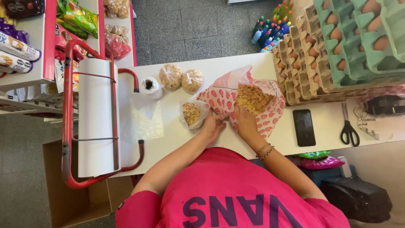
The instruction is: Portioning snacks from a large bag into smaller individual plastic bags at a grocery store counter.
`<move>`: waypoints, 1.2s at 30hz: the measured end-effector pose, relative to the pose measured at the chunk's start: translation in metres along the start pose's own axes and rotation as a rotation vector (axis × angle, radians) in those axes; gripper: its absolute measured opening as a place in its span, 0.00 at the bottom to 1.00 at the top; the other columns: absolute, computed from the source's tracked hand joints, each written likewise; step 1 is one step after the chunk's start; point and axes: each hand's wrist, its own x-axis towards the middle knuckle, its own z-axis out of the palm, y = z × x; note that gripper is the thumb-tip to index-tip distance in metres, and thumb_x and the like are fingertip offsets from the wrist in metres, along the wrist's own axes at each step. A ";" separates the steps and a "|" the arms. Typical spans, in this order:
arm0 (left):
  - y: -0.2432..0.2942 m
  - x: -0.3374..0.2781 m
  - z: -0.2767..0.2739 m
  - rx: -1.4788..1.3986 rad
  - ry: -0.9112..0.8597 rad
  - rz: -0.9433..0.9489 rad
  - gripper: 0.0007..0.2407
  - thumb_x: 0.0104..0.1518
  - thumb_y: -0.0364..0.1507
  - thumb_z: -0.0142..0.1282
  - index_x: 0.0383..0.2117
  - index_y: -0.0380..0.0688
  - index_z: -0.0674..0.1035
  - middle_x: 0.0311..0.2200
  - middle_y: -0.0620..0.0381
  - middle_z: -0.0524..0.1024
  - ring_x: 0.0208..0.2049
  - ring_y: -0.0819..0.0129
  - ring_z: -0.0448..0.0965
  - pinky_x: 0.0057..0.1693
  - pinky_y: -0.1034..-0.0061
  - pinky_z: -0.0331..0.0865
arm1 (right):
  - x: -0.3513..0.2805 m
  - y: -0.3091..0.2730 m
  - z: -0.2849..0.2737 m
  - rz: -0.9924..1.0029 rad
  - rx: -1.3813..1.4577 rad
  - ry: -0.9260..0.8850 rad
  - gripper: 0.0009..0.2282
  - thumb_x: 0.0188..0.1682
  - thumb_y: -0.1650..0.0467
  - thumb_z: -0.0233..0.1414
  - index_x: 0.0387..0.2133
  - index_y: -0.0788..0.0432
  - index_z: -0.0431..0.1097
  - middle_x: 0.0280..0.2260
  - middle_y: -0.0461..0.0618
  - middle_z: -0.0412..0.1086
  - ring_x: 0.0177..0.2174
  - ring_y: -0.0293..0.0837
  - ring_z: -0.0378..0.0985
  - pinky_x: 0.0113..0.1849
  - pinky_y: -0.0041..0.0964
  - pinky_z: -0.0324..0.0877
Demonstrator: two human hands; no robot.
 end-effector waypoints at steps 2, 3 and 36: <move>-0.013 0.014 -0.010 0.003 0.000 -0.003 0.45 0.46 0.19 0.53 0.73 0.62 0.43 0.56 0.54 0.67 0.48 0.63 0.74 0.56 0.61 0.65 | 0.005 0.007 0.009 0.111 0.174 -0.096 0.15 0.45 0.72 0.55 0.46 0.63 0.65 0.34 0.59 0.68 0.35 0.64 0.78 0.36 0.56 0.72; -0.019 0.020 -0.015 0.006 0.002 -0.006 0.44 0.45 0.18 0.53 0.73 0.62 0.46 0.55 0.54 0.68 0.46 0.62 0.73 0.58 0.58 0.66 | 0.008 0.009 0.014 0.221 0.349 -0.193 0.18 0.42 0.72 0.59 0.47 0.60 0.66 0.36 0.60 0.69 0.40 0.66 0.76 0.41 0.59 0.71; 0.153 -0.200 -0.030 1.189 0.284 0.795 0.09 0.58 0.22 0.56 0.43 0.48 0.83 0.52 0.49 0.73 0.47 0.51 0.79 0.47 0.68 0.77 | -0.031 0.014 -0.167 0.582 0.521 -0.158 0.06 0.57 0.68 0.51 0.36 0.53 0.77 0.17 0.53 0.71 0.25 0.50 0.73 0.32 0.46 0.69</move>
